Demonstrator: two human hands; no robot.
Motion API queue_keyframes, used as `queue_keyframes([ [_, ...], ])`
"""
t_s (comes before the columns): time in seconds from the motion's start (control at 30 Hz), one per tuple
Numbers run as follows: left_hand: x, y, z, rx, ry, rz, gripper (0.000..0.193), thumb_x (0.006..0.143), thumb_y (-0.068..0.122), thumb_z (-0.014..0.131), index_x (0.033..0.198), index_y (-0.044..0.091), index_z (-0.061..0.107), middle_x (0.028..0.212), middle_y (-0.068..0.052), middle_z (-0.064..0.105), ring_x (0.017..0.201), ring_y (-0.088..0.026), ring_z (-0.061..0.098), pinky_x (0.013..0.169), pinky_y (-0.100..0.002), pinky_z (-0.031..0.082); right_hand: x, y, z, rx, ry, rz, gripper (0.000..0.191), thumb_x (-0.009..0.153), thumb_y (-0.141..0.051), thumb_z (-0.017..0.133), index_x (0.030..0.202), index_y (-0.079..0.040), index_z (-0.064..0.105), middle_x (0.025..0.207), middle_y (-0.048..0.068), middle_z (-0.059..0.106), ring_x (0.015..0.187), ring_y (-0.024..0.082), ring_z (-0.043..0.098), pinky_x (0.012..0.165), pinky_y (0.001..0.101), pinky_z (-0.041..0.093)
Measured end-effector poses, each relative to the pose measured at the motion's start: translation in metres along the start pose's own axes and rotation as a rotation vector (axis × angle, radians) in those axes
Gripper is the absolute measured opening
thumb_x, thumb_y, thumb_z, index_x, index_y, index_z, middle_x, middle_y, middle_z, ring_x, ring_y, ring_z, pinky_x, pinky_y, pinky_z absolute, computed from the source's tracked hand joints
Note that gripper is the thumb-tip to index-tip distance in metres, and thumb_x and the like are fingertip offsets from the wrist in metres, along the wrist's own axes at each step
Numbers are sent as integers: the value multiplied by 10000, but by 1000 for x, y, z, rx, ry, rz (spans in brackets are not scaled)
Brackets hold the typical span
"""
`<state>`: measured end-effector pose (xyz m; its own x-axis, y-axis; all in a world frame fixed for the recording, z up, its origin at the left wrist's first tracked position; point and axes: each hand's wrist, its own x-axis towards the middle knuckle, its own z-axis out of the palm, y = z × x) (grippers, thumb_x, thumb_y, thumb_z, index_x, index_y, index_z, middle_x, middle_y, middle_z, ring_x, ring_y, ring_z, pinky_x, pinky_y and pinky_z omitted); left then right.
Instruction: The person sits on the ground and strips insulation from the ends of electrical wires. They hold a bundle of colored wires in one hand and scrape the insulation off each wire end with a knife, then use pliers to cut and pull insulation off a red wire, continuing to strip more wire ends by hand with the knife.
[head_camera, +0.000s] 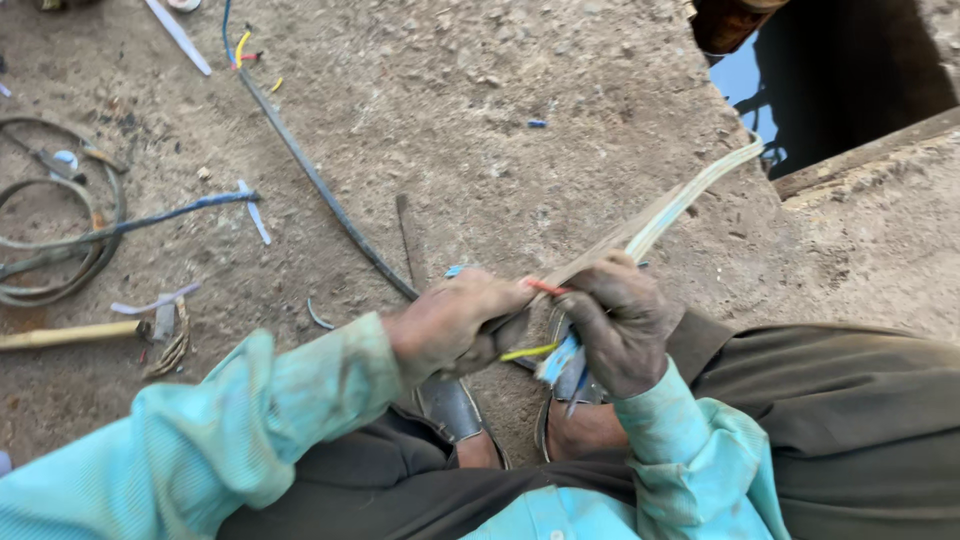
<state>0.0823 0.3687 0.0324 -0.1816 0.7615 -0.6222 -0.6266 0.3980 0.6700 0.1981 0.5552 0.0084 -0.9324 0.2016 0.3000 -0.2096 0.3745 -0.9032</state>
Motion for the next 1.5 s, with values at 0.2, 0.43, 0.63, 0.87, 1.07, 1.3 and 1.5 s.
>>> queue_keyframes([
  [0.2,-17,-4,-3,-320,-145,-142,532,1060,434,428,682,66,499,459,53,342,333,-56,299,310,-237,219,6,6,-6,-5,-103,-20,195,917,-276,738,916,-81,743,801,17,712,769,180,690,912,375,461],
  [0.43,-22,-4,-5,-399,-210,-221,551,1066,462,415,696,63,501,459,61,334,335,-35,285,303,-219,219,5,11,-8,-39,-107,-55,216,899,-303,777,912,-91,740,813,21,700,800,212,663,888,365,471],
  [0.63,-28,-5,-9,-430,-257,-255,570,1078,483,410,707,60,501,482,56,350,349,-32,281,302,-213,227,7,9,-12,14,-58,-24,182,923,-272,768,899,-93,748,800,2,709,772,173,670,883,344,476],
  [0.87,-44,-8,-13,-387,-268,-230,563,1070,490,425,719,59,516,493,49,355,357,-37,304,302,-223,226,10,8,-11,4,35,16,109,936,-160,734,910,-55,734,765,18,656,729,165,606,883,331,472],
  [1.07,-34,0,-16,-235,-200,-152,568,1062,500,430,719,60,536,474,54,358,344,-49,298,293,-240,230,6,-1,0,29,115,103,124,1018,-114,681,1024,-13,752,770,22,622,729,123,560,737,287,457],
  [1.3,-32,10,-20,-81,-70,29,518,1063,433,499,755,29,600,481,51,390,371,-51,323,331,-236,263,2,-7,6,111,173,214,192,1089,-136,617,1120,8,740,754,-20,561,662,53,485,595,229,395],
  [1.5,-22,20,-18,175,356,241,337,1001,347,595,864,53,687,586,55,534,466,-28,466,388,-220,388,1,-3,-4,353,191,330,243,1102,-167,590,1087,35,724,706,-24,546,622,42,449,555,217,332],
])
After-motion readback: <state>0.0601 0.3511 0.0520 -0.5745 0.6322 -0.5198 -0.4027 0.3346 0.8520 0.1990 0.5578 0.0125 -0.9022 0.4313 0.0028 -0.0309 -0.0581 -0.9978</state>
